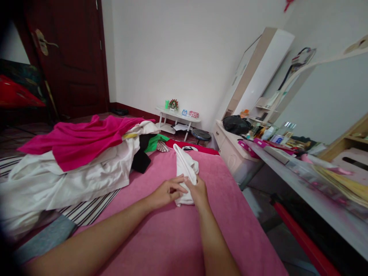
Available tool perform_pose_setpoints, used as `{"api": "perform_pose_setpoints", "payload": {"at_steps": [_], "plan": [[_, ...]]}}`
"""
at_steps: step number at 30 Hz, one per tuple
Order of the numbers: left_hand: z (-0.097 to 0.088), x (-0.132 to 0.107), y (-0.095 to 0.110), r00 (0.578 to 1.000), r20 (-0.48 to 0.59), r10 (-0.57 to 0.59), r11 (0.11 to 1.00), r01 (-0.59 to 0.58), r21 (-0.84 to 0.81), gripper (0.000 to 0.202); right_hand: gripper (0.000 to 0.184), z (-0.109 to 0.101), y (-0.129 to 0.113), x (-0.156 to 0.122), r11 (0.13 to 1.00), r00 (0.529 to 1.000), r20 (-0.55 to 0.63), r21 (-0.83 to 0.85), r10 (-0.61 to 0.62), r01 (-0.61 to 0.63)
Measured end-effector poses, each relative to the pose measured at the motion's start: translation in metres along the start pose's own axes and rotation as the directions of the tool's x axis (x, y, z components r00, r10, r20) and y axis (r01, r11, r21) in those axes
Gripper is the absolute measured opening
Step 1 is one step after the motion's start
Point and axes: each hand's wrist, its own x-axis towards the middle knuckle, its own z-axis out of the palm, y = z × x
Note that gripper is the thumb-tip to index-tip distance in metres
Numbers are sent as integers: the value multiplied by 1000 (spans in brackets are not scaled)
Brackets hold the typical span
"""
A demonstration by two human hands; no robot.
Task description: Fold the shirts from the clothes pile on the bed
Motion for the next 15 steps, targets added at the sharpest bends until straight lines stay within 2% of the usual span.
{"api": "perform_pose_setpoints", "payload": {"at_steps": [3,5,7,9,11,13,15], "plan": [[0,7,-17,965,-220,-143,989,131,-71,33,41,-5,5,2,994,995,-82,100,59,-51],[0,9,-27,949,-279,-146,989,136,-54,37,42,-12,3,11,994,985,-168,106,40,-22],[1,9,-32,948,-293,-128,992,122,-36,34,44,-25,-5,30,997,970,-243,70,-11,29],[4,8,-34,957,-271,-103,995,103,-16,31,44,-42,-18,57,991,938,-325,-86,-124,101],[7,7,-33,963,-250,-97,995,103,9,32,43,-61,-33,91,948,894,-370,-279,-251,151],[8,8,-32,964,-242,-106,992,118,35,35,44,-79,-45,126,898,859,-391,-412,-330,157],[8,9,-30,966,-234,-114,989,132,61,35,47,-95,-49,155,871,849,-401,-474,-344,129]]}}
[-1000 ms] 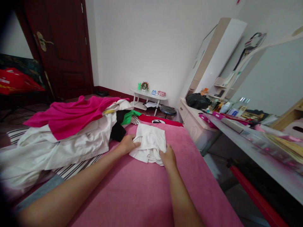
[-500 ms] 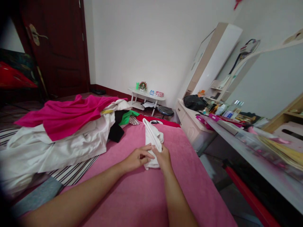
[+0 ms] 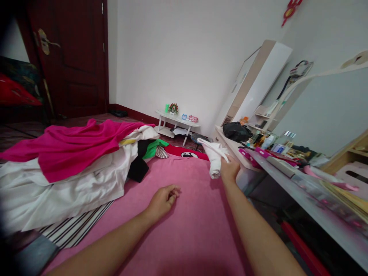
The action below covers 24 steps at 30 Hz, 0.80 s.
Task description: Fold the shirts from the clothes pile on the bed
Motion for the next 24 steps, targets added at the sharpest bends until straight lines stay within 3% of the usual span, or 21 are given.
{"api": "perform_pose_setpoints", "payload": {"at_steps": [2,4,9,11,13,15,21,24], "plan": [[-1,1,2,1000,15,0,1000,-1,30,35,47,3,15,17,996,999,39,-85,8,-5],[-2,1,3,1000,21,-2,998,1,56,37,46,6,35,15,984,992,117,-176,57,-36],[-2,0,6,999,34,3,994,-7,111,34,69,18,85,-52,900,963,161,-415,217,-133],[-1,-1,5,999,37,5,992,-9,129,33,76,20,93,-77,798,954,166,-593,248,-104],[-1,-1,4,1000,29,11,990,-15,139,32,75,20,94,-91,659,938,181,-750,295,-63],[0,-1,2,999,33,29,989,-33,146,30,72,17,89,-98,581,917,191,-813,349,-52],[-4,-3,4,997,58,57,977,-68,202,29,68,19,55,-135,588,872,278,-809,402,-14],[-4,-4,8,995,78,61,964,-79,253,31,67,27,28,-171,608,853,387,-786,351,107]]}}
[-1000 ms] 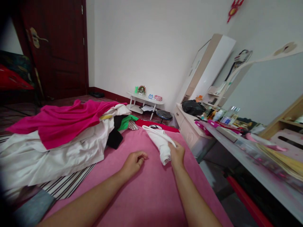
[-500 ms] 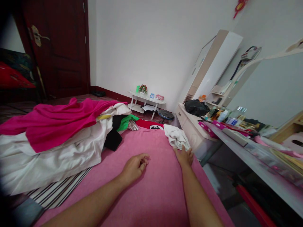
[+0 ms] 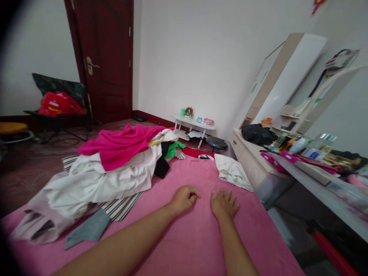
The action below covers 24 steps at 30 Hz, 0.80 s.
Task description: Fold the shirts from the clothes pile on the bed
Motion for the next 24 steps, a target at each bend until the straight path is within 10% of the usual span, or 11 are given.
{"api": "perform_pose_setpoints", "payload": {"at_steps": [6,11,15,17,20,24], "plan": [[-15,-34,17,977,173,121,987,-137,84,33,61,-4,-23,-51,962,964,-3,-67,-265,264],[-104,-85,44,702,587,403,884,-463,-53,31,62,-9,-14,-51,958,958,-2,-17,-288,288],[-224,-85,46,928,181,325,835,-371,407,37,62,-7,-14,-48,959,959,-6,10,-282,282],[-283,-71,29,959,-104,263,801,-157,578,38,62,-6,-14,-48,958,958,-12,12,-286,286],[-347,-49,-14,928,-370,-34,770,260,583,59,61,-6,-14,-47,955,955,-22,4,-297,297],[-374,-41,-65,762,-449,-467,695,630,346,56,61,-7,-12,-47,953,953,-30,11,-302,303]]}}
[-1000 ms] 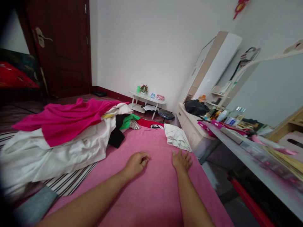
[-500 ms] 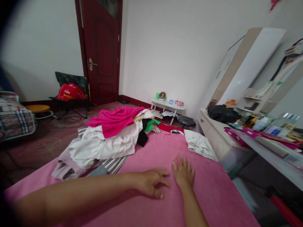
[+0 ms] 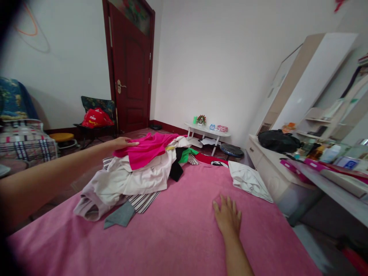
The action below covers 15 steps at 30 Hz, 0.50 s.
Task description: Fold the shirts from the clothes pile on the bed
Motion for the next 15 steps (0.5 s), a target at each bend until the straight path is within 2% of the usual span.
{"api": "perform_pose_setpoints", "payload": {"at_steps": [2,4,6,7,9,11,12,13,15], "plan": [[5,4,-7,1000,-19,-5,1000,5,8,51,60,-1,0,-1,1000,1000,-4,12,0,0],[4,5,0,996,-87,17,1000,-15,23,47,59,-2,-1,-2,1000,1000,-14,31,2,-2],[-5,3,26,970,-231,76,997,-72,28,41,58,-2,-1,-1,998,1000,-31,62,3,-1],[-12,0,46,939,-321,124,992,-123,24,39,58,-1,0,-1,996,999,-43,85,1,2],[-25,-14,98,835,-483,263,954,-299,2,34,56,1,2,2,985,997,-75,171,-5,18],[-30,-43,157,729,-517,448,831,-554,-60,29,55,4,8,6,929,993,-114,368,4,38],[-26,-63,184,683,-473,557,727,-676,-120,26,55,5,12,8,860,990,-136,509,31,43],[-17,-86,207,633,-419,651,620,-762,-187,21,57,6,17,9,754,986,-151,656,78,41],[13,-140,235,496,-202,844,435,-855,-282,20,62,5,28,11,451,970,-134,892,203,29]]}}
